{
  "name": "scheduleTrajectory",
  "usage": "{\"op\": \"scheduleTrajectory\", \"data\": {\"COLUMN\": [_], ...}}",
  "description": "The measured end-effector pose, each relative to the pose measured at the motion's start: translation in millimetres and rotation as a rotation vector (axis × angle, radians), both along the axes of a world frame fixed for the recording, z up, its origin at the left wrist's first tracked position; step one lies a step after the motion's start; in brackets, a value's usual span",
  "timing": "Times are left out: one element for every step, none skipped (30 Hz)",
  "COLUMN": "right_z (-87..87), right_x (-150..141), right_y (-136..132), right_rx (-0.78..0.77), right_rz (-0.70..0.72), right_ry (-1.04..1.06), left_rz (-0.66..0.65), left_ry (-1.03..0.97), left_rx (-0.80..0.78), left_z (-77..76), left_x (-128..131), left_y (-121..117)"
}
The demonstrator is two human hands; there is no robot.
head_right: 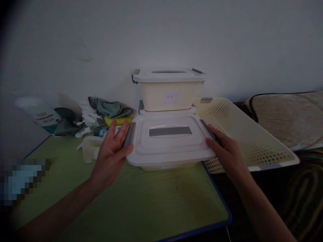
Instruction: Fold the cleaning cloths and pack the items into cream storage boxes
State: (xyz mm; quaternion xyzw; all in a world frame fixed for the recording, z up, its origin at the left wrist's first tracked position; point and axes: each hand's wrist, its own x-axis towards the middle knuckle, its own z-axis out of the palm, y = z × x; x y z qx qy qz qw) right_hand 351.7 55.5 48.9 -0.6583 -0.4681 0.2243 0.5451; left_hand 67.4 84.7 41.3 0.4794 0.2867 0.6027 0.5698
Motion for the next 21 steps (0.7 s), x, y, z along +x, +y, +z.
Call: {"op": "scheduleTrajectory", "data": {"right_z": [-0.1,-0.8,-2.0,-3.6,-5.2,-6.7,-7.9,-8.8,-9.3,-9.6,-9.8,-10.0,-10.3,-10.8,-11.5,-12.4,-13.3,-14.3,-15.3,-16.1,-16.9], "right_x": [0.6,1.8,3.5,5.6,7.6,9.4,10.6,11.1,10.7,9.4,7.4,4.8,1.9,-1.1,-4.1,-7.0,-9.8,-12.6,-15.4,-18.2,-21.1], "right_y": [0.4,1.0,1.8,2.6,3.3,4.0,4.5,4.7,4.8,4.6,4.3,3.9,3.4,2.9,2.4,2.0,1.6,1.3,1.3,1.3,1.6], "right_rx": [0.010,0.033,0.066,0.106,0.142,0.166,0.175,0.172,0.167,0.167,0.172,0.185,0.200,0.213,0.223,0.231,0.240,0.254,0.271,0.291,0.310], "right_rz": [0.001,0.012,0.033,0.056,0.078,0.095,0.104,0.107,0.107,0.102,0.092,0.077,0.060,0.049,0.046,0.049,0.056,0.061,0.064,0.061,0.054], "right_ry": [-0.032,-0.070,-0.113,-0.156,-0.193,-0.222,-0.240,-0.247,-0.248,-0.239,-0.223,-0.197,-0.162,-0.120,-0.074,-0.025,0.021,0.066,0.105,0.135,0.160], "left_rz": [0.004,0.008,0.011,0.012,0.010,0.008,0.007,0.007,0.009,0.012,0.019,0.027,0.038,0.051,0.063,0.073,0.079,0.079,0.078,0.076,0.071], "left_ry": [-0.003,-0.006,-0.007,-0.006,-0.001,0.005,0.011,0.017,0.023,0.027,0.032,0.038,0.046,0.055,0.061,0.066,0.069,0.070,0.070,0.071,0.076], "left_rx": [0.004,0.007,0.011,0.016,0.022,0.031,0.043,0.057,0.075,0.096,0.120,0.148,0.177,0.206,0.232,0.249,0.255,0.246,0.223,0.190,0.146], "left_z": [-0.6,-1.2,-1.8,-2.6,-3.5,-4.8,-6.3,-8.0,-10.1,-12.3,-14.6,-17.1,-19.7,-22.5,-25.5,-28.7,-32.4,-36.3,-40.6,-45.0,-49.4], "left_x": [-0.1,-0.3,-0.5,-0.8,-1.2,-1.5,-1.8,-2.0,-2.1,-1.9,-1.6,-1.1,-0.5,0.1,0.6,1.1,1.4,1.7,2.0,2.4,2.9], "left_y": [0.3,0.5,0.8,1.0,1.4,1.7,2.1,2.5,3.0,3.4,3.8,4.3,4.9,5.7,6.7,8.0,9.4,10.9,12.2,13.4,14.1]}}
